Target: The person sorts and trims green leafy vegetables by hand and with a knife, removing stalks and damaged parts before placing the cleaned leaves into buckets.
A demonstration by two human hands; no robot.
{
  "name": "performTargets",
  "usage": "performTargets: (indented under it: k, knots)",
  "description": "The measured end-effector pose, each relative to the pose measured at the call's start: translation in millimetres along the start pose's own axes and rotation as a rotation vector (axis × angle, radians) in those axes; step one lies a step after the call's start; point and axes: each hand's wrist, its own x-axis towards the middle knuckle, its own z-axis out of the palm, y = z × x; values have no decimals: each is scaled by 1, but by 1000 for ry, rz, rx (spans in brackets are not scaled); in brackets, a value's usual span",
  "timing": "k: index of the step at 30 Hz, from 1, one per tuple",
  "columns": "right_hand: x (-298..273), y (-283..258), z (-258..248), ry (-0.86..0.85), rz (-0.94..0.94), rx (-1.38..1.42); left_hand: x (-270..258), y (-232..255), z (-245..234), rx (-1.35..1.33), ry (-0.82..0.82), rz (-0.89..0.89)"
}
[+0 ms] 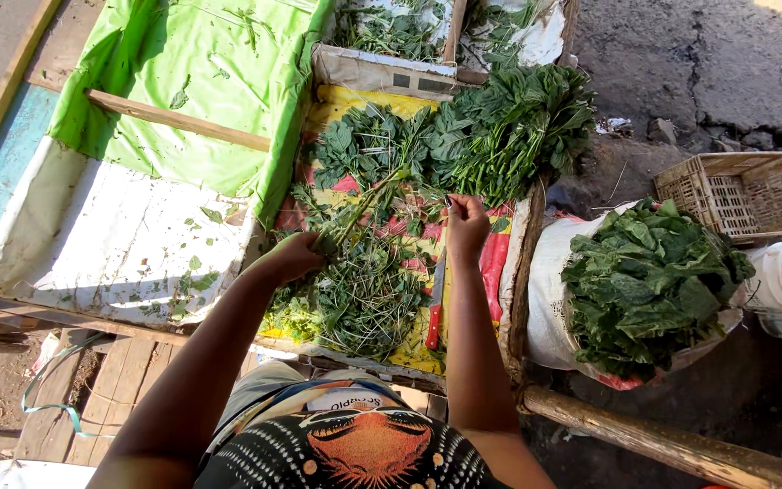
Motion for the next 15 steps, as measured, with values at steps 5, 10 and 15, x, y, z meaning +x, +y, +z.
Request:
performTargets:
  k: [5, 10, 15]
  knots:
    - [23, 18, -24, 228, -55, 9, 13, 2, -24, 1, 69, 55]
    - [16, 6, -39, -216, 261, -69, -6, 28, -47, -247, 131, 115]
    - [-9, -44, -19, -517, 229, -125, -21, 65, -25, -321, 67, 154]
